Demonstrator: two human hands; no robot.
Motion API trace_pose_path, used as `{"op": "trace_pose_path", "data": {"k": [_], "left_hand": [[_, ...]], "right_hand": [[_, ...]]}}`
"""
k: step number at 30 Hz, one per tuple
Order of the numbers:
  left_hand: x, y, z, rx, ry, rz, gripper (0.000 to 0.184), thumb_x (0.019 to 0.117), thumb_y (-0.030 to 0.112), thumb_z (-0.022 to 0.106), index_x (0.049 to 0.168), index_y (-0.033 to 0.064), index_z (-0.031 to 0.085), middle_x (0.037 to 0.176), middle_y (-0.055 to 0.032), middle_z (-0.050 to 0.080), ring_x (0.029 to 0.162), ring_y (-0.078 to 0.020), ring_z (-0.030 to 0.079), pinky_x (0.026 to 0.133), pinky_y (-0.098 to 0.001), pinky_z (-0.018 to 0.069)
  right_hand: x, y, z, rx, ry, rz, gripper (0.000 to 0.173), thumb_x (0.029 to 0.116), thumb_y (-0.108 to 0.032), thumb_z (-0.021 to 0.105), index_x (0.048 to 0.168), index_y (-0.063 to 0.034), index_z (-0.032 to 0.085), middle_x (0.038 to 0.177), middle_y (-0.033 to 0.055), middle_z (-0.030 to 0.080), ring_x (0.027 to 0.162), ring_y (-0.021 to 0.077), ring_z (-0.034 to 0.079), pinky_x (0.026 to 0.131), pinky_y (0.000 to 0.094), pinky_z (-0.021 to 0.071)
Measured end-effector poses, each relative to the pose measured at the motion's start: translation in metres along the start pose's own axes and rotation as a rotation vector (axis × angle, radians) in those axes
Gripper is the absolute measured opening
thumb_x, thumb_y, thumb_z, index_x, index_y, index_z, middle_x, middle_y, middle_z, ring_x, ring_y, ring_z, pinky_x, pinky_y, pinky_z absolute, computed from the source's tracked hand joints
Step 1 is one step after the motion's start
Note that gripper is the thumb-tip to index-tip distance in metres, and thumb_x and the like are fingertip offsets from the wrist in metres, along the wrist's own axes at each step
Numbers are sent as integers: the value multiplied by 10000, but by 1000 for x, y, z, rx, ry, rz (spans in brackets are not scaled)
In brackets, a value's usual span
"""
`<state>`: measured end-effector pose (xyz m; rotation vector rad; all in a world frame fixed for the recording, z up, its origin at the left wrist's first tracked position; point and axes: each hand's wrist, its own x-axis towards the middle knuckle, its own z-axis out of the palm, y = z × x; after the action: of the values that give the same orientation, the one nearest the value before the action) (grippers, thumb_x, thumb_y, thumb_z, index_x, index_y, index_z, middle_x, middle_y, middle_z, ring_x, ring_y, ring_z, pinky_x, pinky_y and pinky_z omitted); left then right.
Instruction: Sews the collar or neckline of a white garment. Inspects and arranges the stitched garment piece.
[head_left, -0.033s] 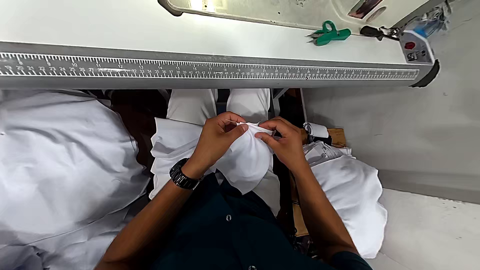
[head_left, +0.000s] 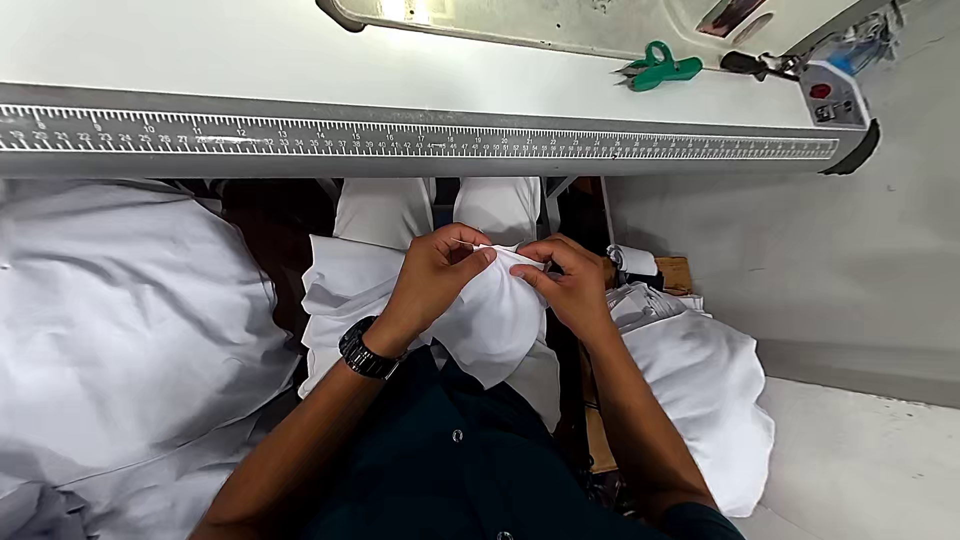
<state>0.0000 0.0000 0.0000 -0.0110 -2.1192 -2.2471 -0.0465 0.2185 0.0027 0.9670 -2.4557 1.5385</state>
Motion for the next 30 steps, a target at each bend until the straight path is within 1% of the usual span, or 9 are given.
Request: {"op": "trace_pose_path", "data": {"k": [8,12,14,17,19,21,24,26,30], "left_hand": [[0,-1,-2,-8,1,1,69,943,55,705,1011,47,704,834,-4,706,707,-57,652,676,-209,560],[-1,-1,-3,16,-29,57,76,947,51,695,1022,49,709,832,0,710,691,-48,649,654,-203,558],[-2,-1,-3,38,-50,90,78,949,50,694,1025,47,707,850,1,710,689,-40,642,654,-195,555],[-3,2,-5,68,-86,104,82,953,60,698,1032,41,706,890,-5,727,717,-42,667,688,-203,579],[-3,1,-6,67,-91,92,83,953,62,702,1035,45,706,871,0,725,705,-40,662,676,-199,573],[-3,0,-9,72,-90,90,105,946,56,707,1051,47,700,860,2,718,689,-41,650,658,-196,562],[-3,-3,-14,208,-77,166,216,935,99,730,1141,51,684,998,-36,705,836,-84,692,754,-247,607],[-4,-2,-17,377,-45,278,258,931,178,744,1160,63,712,1144,-85,633,985,-123,653,839,-274,584],[-1,7,-18,547,-41,400,128,915,209,761,1014,131,787,1163,-72,629,1101,-172,579,958,-328,493]], "right_hand": [[4,0,-7,-46,7,-47,135,926,-86,752,1022,6,768,891,69,716,804,68,669,741,203,571],[6,2,-11,-22,-32,-66,94,926,-83,747,981,-10,772,917,73,695,840,94,661,756,229,573],[9,3,-14,-16,-91,-74,96,934,-123,741,956,-33,765,1046,85,666,990,135,636,869,271,557],[17,8,-20,42,-227,-120,133,960,-160,685,918,-43,731,1313,136,650,1288,242,560,1095,407,460],[21,13,-20,135,-253,-135,121,952,-112,687,916,0,719,1145,130,710,1137,201,662,992,367,553],[23,12,-20,169,-256,-123,103,947,-80,687,932,21,705,1030,116,714,1002,154,689,885,308,585],[23,3,-22,68,-275,-134,90,948,-74,693,949,12,718,1029,108,720,969,138,694,859,285,593],[22,-4,-23,-24,-287,-161,89,949,-87,699,959,-3,729,1033,98,723,967,137,692,853,283,591],[22,-13,-21,-132,-276,-234,87,949,-101,702,951,-24,743,1018,92,728,960,154,689,846,292,584]]}}
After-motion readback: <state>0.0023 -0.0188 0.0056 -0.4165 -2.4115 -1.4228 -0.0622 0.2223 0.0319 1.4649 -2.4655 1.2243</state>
